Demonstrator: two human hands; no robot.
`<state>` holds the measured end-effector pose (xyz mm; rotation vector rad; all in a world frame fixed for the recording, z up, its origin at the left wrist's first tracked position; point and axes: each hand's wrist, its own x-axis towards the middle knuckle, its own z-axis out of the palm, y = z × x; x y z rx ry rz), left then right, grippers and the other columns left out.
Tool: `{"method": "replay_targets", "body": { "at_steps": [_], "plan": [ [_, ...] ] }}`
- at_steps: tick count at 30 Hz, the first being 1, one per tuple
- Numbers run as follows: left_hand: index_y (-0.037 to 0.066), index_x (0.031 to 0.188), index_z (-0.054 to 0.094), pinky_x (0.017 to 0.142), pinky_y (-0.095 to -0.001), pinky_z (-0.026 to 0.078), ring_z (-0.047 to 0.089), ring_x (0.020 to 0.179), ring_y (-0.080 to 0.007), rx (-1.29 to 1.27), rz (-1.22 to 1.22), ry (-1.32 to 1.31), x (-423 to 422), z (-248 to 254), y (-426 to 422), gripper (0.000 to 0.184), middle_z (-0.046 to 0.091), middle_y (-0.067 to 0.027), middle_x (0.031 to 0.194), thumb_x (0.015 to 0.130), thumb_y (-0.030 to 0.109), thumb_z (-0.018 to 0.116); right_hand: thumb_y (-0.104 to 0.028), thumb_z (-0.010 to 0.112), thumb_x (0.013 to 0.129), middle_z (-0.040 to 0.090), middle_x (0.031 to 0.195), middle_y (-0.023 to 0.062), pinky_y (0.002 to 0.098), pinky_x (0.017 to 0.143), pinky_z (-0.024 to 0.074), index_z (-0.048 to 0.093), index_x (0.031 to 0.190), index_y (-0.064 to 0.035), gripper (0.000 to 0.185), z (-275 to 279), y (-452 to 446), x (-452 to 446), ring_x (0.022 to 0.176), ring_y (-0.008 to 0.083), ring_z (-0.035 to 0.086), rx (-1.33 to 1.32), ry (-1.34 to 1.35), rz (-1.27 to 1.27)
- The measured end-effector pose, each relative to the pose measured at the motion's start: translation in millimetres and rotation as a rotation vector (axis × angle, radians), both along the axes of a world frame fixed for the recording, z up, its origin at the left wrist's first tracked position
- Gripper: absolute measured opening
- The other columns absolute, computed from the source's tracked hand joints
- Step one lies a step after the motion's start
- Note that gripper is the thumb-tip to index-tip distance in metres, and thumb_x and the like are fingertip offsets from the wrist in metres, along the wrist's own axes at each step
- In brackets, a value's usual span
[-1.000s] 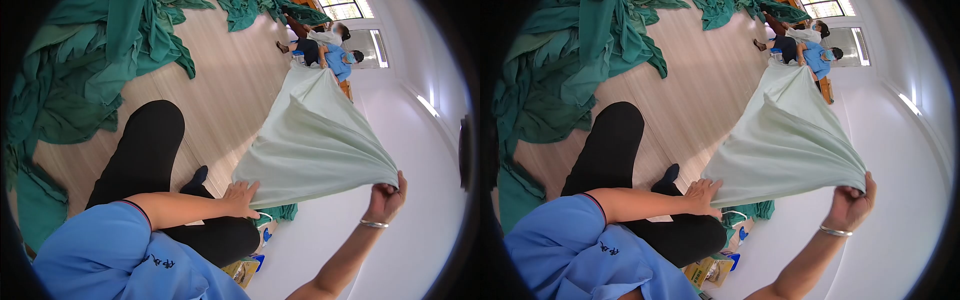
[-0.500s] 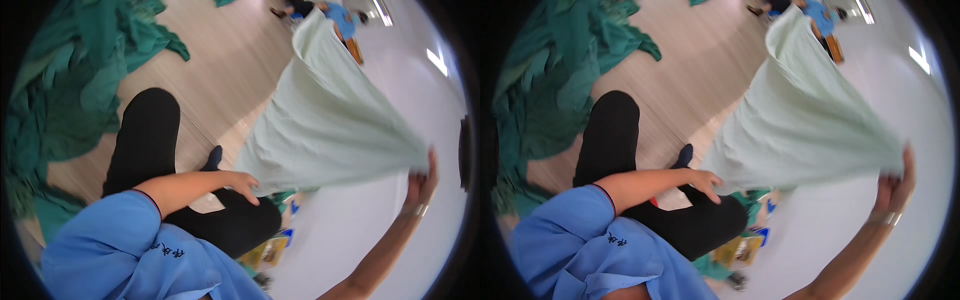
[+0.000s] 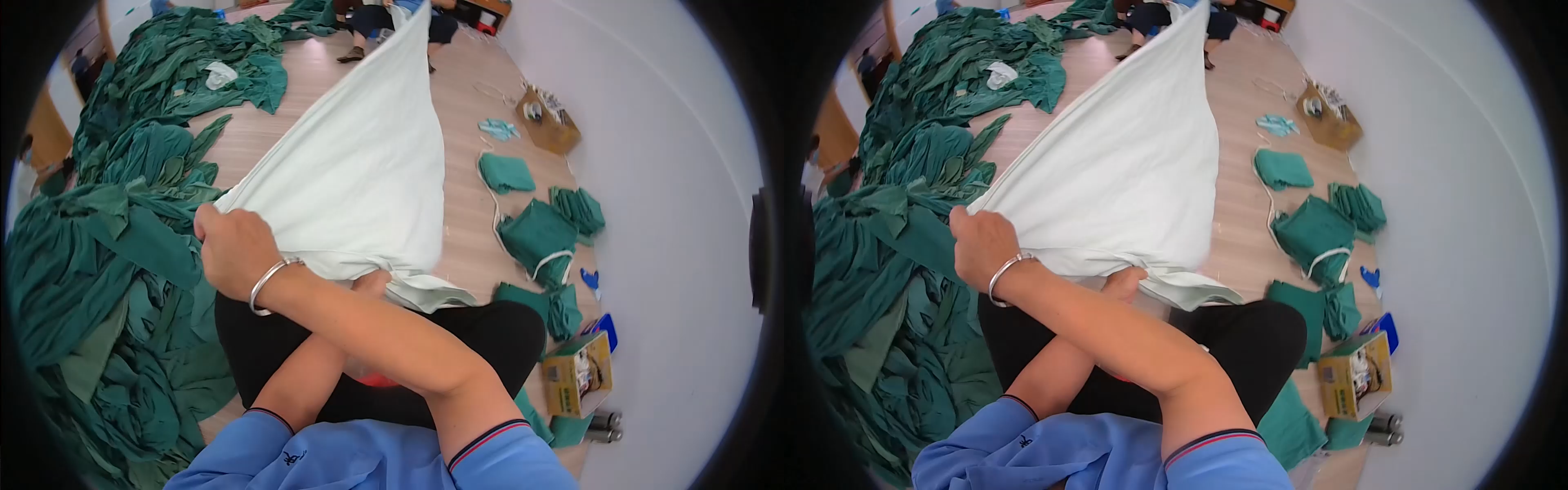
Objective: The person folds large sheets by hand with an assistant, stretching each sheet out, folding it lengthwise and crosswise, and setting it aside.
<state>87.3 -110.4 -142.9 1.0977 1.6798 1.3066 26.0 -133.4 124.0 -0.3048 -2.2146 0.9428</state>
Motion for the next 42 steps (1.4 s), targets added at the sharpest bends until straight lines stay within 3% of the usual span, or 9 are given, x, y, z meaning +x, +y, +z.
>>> {"method": "replay_targets", "body": {
  "at_steps": [8, 10, 13, 16, 22, 24, 30, 35, 42],
  "plan": [
    [0.003, 0.102, 0.058, 0.079, -0.0379, 0.043, 0.057, 0.088, -0.0284, 0.068, 0.204, 0.107, -37.9, -4.9, 26.1, 0.038, 0.061, -0.0123, 0.095, 0.076, 0.031, 0.057, -0.004, 0.051, 0.072, 0.052, 0.055, 0.0105, 0.0356, 0.052, 0.0422, 0.054, 0.076, -0.0035, 0.005, 75.2, 23.3, 66.8, 0.05, 0.0227, 0.054, -0.274, 0.277, 0.088],
    [0.003, 0.099, 0.059, 0.077, -0.0381, 0.044, 0.058, 0.086, -0.0287, 0.021, 0.304, 0.151, -39.4, 7.0, 30.8, 0.033, 0.062, -0.0122, 0.092, 0.077, 0.028, 0.056, -0.01, 0.05, 0.078, 0.058, 0.074, 0.0092, 0.0257, 0.05, 0.0449, 0.055, 0.09, -0.0021, 0.015, 119.2, 28.8, 114.8, 0.057, 0.0159, 0.058, -0.34, 0.342, 0.128],
    [0.008, 0.089, 0.063, 0.072, -0.0385, 0.046, 0.059, 0.079, -0.0323, -0.257, 0.414, 0.219, -29.1, 51.2, 18.1, 0.019, 0.063, -0.011, 0.084, 0.075, 0.018, 0.054, -0.011, 0.047, 0.084, 0.061, 0.087, 0.0097, 0.019, 0.05, 0.0472, 0.049, 0.109, 0.003, 0.029, 144.1, 71.1, 184.8, 0.061, 0.0118, 0.06, -0.24, 0.59, -0.206],
    [0.018, 0.09, 0.065, 0.077, -0.0411, 0.042, 0.055, 0.088, -0.0287, -0.369, 0.426, 0.311, -25.8, 13.3, 11.2, 0.018, 0.061, -0.0086, 0.092, 0.074, 0.016, 0.058, -0.006, 0.045, 0.084, 0.06, 0.072, 0.0039, 0.0127, 0.04, 0.0323, 0.05, 0.108, 0.0013, 0.025, 163.6, 78.9, 259.1, 0.038, 0.0018, 0.026, -0.318, 0.707, -0.354],
    [0.018, 0.091, 0.065, 0.083, -0.043, 0.037, 0.051, 0.096, -0.0278, -0.733, 0.582, 0.265, -36.5, 15.8, 9.3, 0.017, 0.059, -0.009, 0.093, 0.077, 0.017, 0.055, -0.015, 0.053, 0.083, 0.052, 0.067, -0.0023, 0.0157, 0.042, 0.0268, 0.054, 0.094, -0.0019, 0.017, 128.1, 92.2, 356.1, 0.044, 0.0023, 0.032, -0.403, 0.645, -0.908],
    [0.014, 0.086, 0.066, 0.075, -0.0384, 0.044, 0.056, 0.088, -0.0299, -0.574, 0.546, -0.11, -52.4, 2.3, 12.8, 0.015, 0.062, -0.0133, 0.09, 0.076, 0.016, 0.056, -0.013, 0.051, 0.083, 0.055, 0.072, 0.0026, 0.0181, 0.038, 0.0257, 0.052, 0.102, 0.0019, 0.025, 98.8, 110.3, 408.7, 0.044, 0.0051, 0.036, -0.424, 0.559, -0.932],
    [0.007, 0.084, 0.066, 0.071, -0.0368, 0.046, 0.058, 0.082, -0.0334, -0.208, 0.658, 0.088, -88.4, 87.0, 20.5, 0.02, 0.062, -0.0194, 0.085, 0.072, 0.002, 0.051, -0.002, 0.044, 0.079, 0.055, 0.07, 0.0079, 0.0229, 0.028, 0.0277, 0.053, 0.094, 0.0003, 0.017, 8.2, 144.3, 495.5, 0.039, 0.0089, 0.043, -0.291, -0.103, -1.256],
    [0.003, 0.085, 0.064, 0.068, -0.0382, 0.046, 0.057, 0.078, -0.0372, 0.418, 0.515, 0.576, -137.0, 152.6, 16.6, 0.024, 0.059, -0.0219, 0.08, 0.066, -0.002, 0.05, -0.001, 0.044, 0.076, 0.06, 0.071, 0.0164, 0.0365, 0.055, 0.0454, 0.054, 0.099, -0.0021, 0.025, -39.9, 154.3, 506.7, 0.061, 0.0291, 0.058, 0.181, -0.443, -1.189],
    [0.0, 0.075, 0.061, 0.061, -0.0347, 0.045, 0.057, 0.071, -0.036, 0.396, 0.382, 0.652, -179.9, 211.4, -37.6, 0.02, 0.059, -0.0199, 0.075, 0.062, -0.005, 0.047, -0.01, 0.047, 0.077, 0.06, 0.08, 0.0205, 0.0468, 0.064, 0.0436, 0.055, 0.103, -0.0143, 0.028, -56.9, 151.8, 479.7, 0.072, 0.0399, 0.056, 0.392, -1.049, -1.044]
  ]
}}
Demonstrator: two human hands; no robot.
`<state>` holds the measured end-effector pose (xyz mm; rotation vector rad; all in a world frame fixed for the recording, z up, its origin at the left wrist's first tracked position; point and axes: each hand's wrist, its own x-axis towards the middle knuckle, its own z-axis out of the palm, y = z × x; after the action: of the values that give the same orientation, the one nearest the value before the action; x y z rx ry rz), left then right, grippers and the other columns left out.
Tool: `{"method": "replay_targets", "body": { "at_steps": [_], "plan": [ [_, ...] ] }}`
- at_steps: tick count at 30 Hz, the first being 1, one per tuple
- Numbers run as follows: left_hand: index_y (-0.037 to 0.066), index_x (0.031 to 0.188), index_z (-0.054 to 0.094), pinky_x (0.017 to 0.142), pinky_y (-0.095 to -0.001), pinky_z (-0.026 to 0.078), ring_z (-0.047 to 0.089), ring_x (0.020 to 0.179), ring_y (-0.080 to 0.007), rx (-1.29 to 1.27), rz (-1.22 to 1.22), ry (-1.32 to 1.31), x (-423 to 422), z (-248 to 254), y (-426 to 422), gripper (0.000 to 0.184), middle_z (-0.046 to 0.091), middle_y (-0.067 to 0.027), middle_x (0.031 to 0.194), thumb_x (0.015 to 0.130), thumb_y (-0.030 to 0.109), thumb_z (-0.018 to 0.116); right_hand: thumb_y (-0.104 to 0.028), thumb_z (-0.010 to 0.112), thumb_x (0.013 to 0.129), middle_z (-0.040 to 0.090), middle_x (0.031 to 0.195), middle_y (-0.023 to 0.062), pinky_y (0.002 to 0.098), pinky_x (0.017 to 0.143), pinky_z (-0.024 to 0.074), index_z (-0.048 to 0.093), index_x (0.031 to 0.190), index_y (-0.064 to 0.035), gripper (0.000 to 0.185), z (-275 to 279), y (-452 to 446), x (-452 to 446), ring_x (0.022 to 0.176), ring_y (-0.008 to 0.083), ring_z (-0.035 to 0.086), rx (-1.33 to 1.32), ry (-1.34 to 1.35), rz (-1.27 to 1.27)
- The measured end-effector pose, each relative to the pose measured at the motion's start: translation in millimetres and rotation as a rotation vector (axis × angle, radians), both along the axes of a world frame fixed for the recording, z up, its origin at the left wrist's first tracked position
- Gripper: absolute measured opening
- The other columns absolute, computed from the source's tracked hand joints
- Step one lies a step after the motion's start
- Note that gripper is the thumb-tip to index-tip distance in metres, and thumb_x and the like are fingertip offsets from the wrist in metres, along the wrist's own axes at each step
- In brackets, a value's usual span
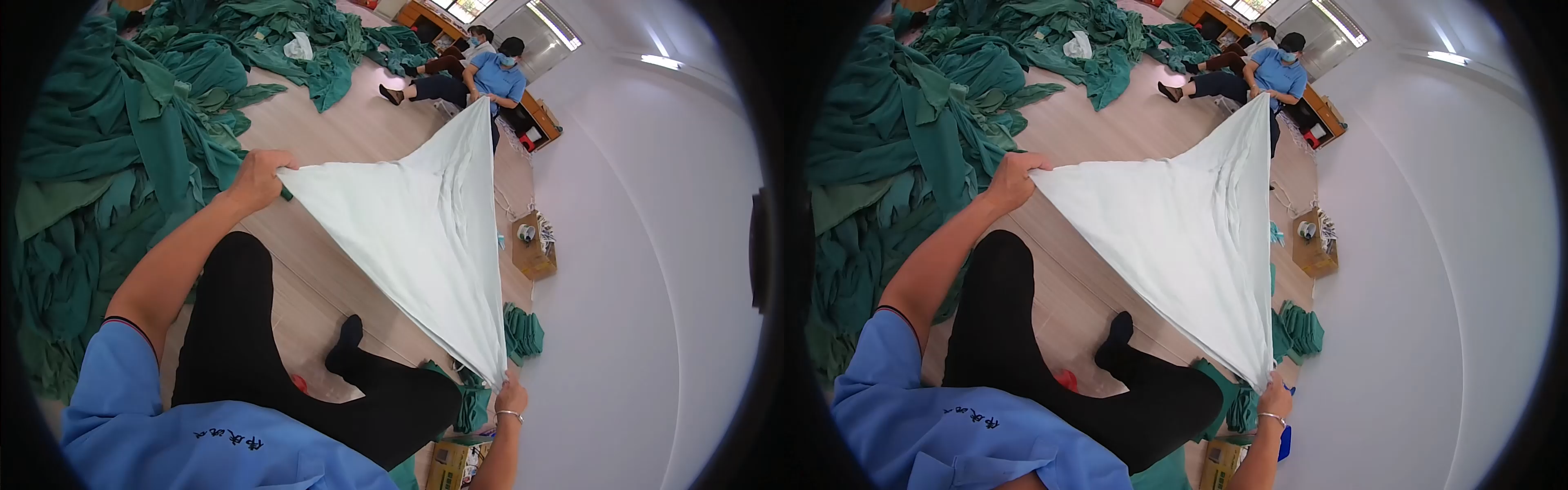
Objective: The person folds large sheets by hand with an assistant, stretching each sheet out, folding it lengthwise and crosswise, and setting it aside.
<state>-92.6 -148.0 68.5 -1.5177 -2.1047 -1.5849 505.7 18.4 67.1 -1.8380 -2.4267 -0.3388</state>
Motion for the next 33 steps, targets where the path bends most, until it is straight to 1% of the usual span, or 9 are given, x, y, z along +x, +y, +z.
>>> {"method": "replay_targets", "body": {
  "at_steps": [3, 5, 6, 7, 10, 18, 24, 29, 33],
  "plan": [
    [0.0, 0.074, 0.06, 0.06, -0.0343, 0.044, 0.057, 0.069, -0.0355, 0.081, -0.049, -0.003, -14.0, -21.2, -10.5, 0.022, 0.059, -0.0193, 0.074, 0.06, -0.008, 0.046, -0.011, 0.048, 0.079, 0.06, 0.074, 0.0189, 0.045, 0.062, 0.0447, 0.054, 0.099, -0.0096, 0.021, -5.4, 13.3, -3.2, 0.068, 0.0362, 0.058, -0.013, -0.1, 0.032],
    [0.0, 0.073, 0.061, 0.061, -0.0322, 0.044, 0.058, 0.07, -0.0307, 0.0, 0.01, 0.023, -22.2, -43.3, -17.3, 0.021, 0.059, -0.0159, 0.073, 0.06, -0.01, 0.048, -0.014, 0.047, 0.084, 0.058, 0.063, 0.0106, 0.0369, 0.052, 0.0444, 0.055, 0.091, -0.0045, 0.014, -12.3, 33.2, 7.2, 0.056, 0.0243, 0.055, 0.023, 0.537, 0.21],
    [0.0, 0.073, 0.061, 0.061, -0.0322, 0.044, 0.058, 0.07, -0.0307, 0.006, 0.012, 0.02, -26.3, -55.5, -21.6, 0.021, 0.059, -0.0159, 0.073, 0.06, -0.01, 0.048, -0.017, 0.045, 0.087, 0.051, 0.06, 0.0036, 0.0288, 0.041, 0.0394, 0.051, 0.087, -0.004, 0.014, 20.4, 13.6, -21.4, 0.044, 0.0136, 0.045, -0.259, 0.988, -0.047],
    [0.0, 0.072, 0.061, 0.061, -0.0334, 0.044, 0.057, 0.071, -0.0316, -0.044, 0.022, 0.074, -30.6, -68.7, -25.5, 0.021, 0.059, -0.0154, 0.072, 0.059, -0.01, 0.049, -0.017, 0.045, 0.087, 0.051, 0.06, 0.0036, 0.0288, 0.041, 0.0394, 0.051, 0.087, -0.004, 0.014, 30.3, 9.0, -29.6, 0.044, 0.0136, 0.045, -0.251, 0.985, -0.042],
    [0.001, 0.07, 0.061, 0.062, -0.0354, 0.045, 0.057, 0.072, -0.0332, -0.112, 0.007, 0.14, -35.5, -109.7, -32.1, 0.02, 0.058, -0.0145, 0.07, 0.057, -0.01, 0.051, -0.014, 0.04, 0.088, 0.046, 0.056, 0.0042, 0.0267, 0.035, 0.0319, 0.045, 0.083, -0.0047, 0.012, 40.4, -0.1, -37.7, 0.038, 0.0109, 0.036, -0.153, 1.693, -0.145],
    [0.003, 0.07, 0.064, 0.07, -0.0373, 0.046, 0.057, 0.077, -0.0345, -0.397, 0.031, -0.033, -41.8, -153.9, -36.3, 0.016, 0.06, -0.0171, 0.075, 0.059, -0.004, 0.054, -0.012, 0.041, 0.087, 0.045, 0.059, 0.0032, 0.0271, 0.036, 0.0305, 0.044, 0.085, -0.0061, 0.008, 0.9, -28.4, -18.5, 0.039, 0.012, 0.035, -0.151, 1.802, -0.274],
    [0.001, 0.068, 0.063, 0.058, -0.0306, 0.046, 0.059, 0.062, -0.026, -0.078, 0.123, -0.256, -30.8, -136.0, -29.5, 0.013, 0.06, -0.0151, 0.066, 0.062, -0.006, 0.053, -0.016, 0.038, 0.089, 0.043, 0.057, 0.0025, 0.0273, 0.037, 0.0293, 0.042, 0.083, -0.0072, 0.011, 9.1, -39.6, -3.7, 0.039, 0.0113, 0.032, -0.128, 1.872, -0.271],
    [-0.003, 0.074, 0.06, 0.048, -0.0223, 0.04, 0.051, 0.053, -0.0087, 0.161, 0.064, -0.505, -27.2, -106.4, -31.6, 0.015, 0.057, -0.0058, 0.059, 0.067, -0.011, 0.049, -0.016, 0.04, 0.088, 0.046, 0.059, 0.0045, 0.0275, 0.036, 0.03, 0.043, 0.083, -0.0059, 0.012, -2.2, -41.6, 6.6, 0.038, 0.0121, 0.034, -0.22, 1.817, -0.241],
    [-0.003, 0.077, 0.06, 0.048, -0.0214, 0.04, 0.05, 0.054, -0.0075, 0.197, 0.049, -0.555, -31.8, -100.6, -38.4, 0.015, 0.056, -0.0039, 0.06, 0.071, -0.011, 0.048, -0.016, 0.044, 0.087, 0.051, 0.061, 0.0064, 0.0273, 0.035, 0.0307, 0.045, 0.085, -0.0044, 0.012, -4.8, -42.5, -1.3, 0.038, 0.0126, 0.035, -0.229, 1.851, -0.202]
  ]
}}
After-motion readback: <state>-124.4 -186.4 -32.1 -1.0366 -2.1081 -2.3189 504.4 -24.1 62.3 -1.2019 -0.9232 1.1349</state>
